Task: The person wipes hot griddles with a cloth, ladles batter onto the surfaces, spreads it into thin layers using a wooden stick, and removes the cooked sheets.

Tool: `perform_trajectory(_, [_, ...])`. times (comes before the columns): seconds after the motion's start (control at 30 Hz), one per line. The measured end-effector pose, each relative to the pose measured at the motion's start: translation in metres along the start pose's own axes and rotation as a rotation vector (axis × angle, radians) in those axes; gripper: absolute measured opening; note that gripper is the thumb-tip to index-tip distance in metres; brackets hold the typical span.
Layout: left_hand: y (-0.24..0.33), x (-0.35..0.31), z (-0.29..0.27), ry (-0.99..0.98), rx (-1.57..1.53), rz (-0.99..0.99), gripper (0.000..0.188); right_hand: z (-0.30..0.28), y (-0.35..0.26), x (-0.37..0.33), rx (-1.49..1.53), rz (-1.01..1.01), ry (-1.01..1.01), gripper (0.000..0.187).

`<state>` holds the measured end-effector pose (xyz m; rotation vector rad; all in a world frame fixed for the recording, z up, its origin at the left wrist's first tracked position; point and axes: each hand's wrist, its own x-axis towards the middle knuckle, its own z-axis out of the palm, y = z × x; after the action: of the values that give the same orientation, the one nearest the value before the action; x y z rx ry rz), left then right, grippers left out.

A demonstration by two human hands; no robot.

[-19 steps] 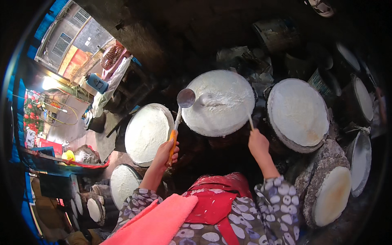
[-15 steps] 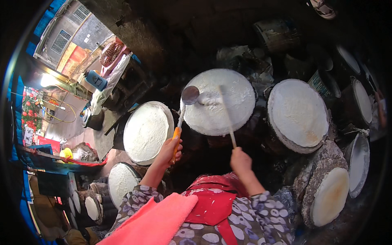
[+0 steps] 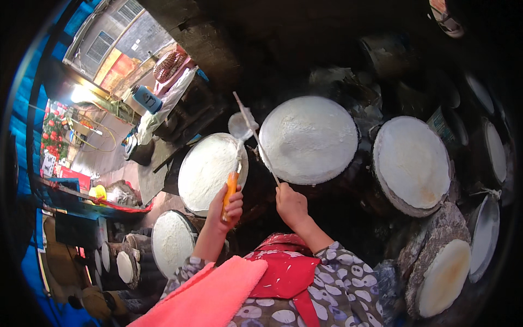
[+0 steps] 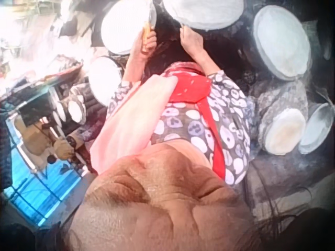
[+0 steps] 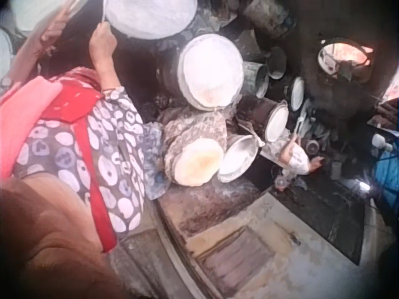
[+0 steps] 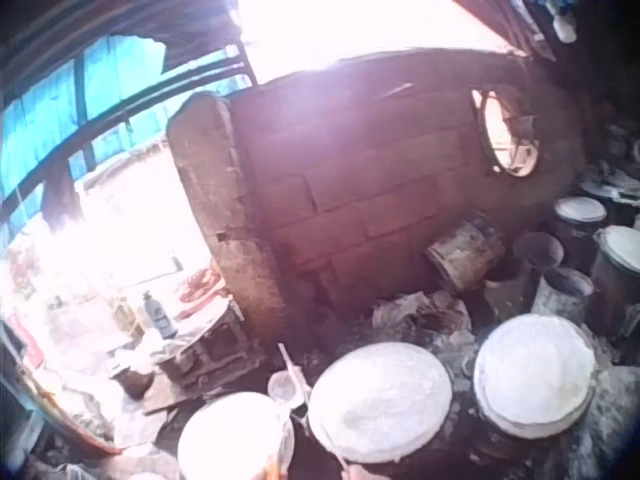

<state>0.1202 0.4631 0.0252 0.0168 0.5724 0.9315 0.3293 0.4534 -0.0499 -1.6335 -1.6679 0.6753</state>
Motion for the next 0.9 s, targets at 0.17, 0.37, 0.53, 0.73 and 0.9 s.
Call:
perform_trajectory(0.17, [0.014, -0.002, 0.016, -0.197, -0.340, -0.147, 0.037, -0.028, 0.039, 0.015, -0.235, -0.066, 0.096, 0.022])
perform_trajectory(0.37, [0.024, -0.026, 0.029, -0.343, -0.455, -0.131, 0.037, -0.092, 0.121, 0.026, -0.441, 0.313, 0.137, 0.022])
perform_trajectory(0.53, [0.025, -0.041, 0.022, -0.284, -0.415, -0.118, 0.035, -0.051, 0.065, -0.009, -0.401, 0.087, -0.297, 0.023])
perform_trajectory(0.73, [0.021, -0.064, 0.013, -0.165, -0.285, -0.152, 0.030, -0.089, 0.124, 0.002, -0.386, 0.327, 0.197, 0.024])
perform_trajectory(0.9, [0.018, -0.074, 0.009, -0.133, -0.260, -0.192, 0.029, -0.064, 0.072, -0.054, -0.429, 0.142, -0.183, 0.025])
